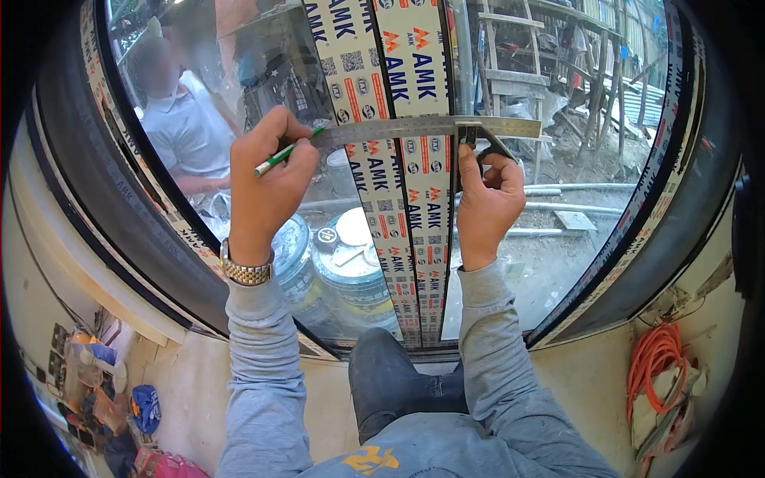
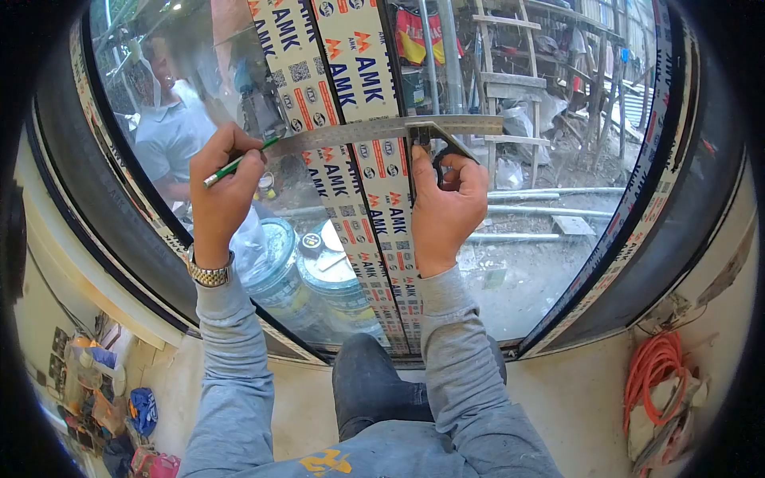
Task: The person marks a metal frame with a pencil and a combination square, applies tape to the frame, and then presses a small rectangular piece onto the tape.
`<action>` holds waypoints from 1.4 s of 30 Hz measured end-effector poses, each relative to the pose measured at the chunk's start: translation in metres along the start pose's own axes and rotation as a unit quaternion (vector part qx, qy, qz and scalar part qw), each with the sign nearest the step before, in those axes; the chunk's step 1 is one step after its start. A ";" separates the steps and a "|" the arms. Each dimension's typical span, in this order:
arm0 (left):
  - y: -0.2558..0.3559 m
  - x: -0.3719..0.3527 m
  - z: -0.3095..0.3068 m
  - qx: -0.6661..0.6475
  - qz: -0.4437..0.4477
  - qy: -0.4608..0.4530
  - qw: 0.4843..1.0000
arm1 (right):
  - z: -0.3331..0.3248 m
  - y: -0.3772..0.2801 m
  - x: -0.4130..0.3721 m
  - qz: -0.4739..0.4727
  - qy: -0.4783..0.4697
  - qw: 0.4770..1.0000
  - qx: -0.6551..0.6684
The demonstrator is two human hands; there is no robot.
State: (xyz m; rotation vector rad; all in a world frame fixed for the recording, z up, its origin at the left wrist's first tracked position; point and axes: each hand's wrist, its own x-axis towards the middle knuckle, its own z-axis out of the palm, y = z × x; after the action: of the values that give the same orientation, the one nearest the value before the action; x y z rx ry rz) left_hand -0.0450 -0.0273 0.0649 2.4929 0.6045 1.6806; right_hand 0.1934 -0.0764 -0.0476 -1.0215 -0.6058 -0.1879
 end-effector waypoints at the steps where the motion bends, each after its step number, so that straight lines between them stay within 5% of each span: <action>1: 0.003 0.001 0.005 -0.001 0.002 0.001 1.000 | 0.000 0.001 0.000 0.001 0.000 1.000 0.003; 6: 0.024 0.016 0.070 -0.226 0.095 -0.018 0.969 | 0.001 0.004 0.001 -0.011 0.008 1.000 -0.007; 11: 0.031 0.028 0.092 -0.163 0.127 -0.078 0.975 | 0.000 0.003 0.001 -0.014 0.003 1.000 -0.002; 15: 0.024 0.019 0.073 -0.244 0.087 -0.086 0.962 | 0.002 0.002 0.000 -0.009 0.000 1.000 0.014; 20: -0.027 -0.008 -0.003 -0.007 0.031 -0.012 0.999 | 0.001 0.007 0.000 -0.006 0.006 1.000 0.000; 27: -0.002 -0.019 -0.022 -0.010 -0.007 0.072 0.997 | 0.000 0.000 0.000 -0.013 0.009 1.000 -0.019; 30: -0.016 -0.013 0.003 0.180 0.164 0.071 0.967 | -0.001 -0.005 0.000 -0.013 0.009 1.000 -0.021; 42: -0.014 -0.004 0.030 0.209 0.201 0.126 0.949 | 0.001 -0.038 0.021 -0.084 0.021 0.995 -0.041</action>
State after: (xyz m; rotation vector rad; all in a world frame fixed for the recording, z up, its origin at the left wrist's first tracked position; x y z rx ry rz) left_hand -0.0227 -0.0115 0.0451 2.8668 0.5445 2.2524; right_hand 0.1940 -0.0928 -0.0079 -1.0440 -0.6512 -0.3841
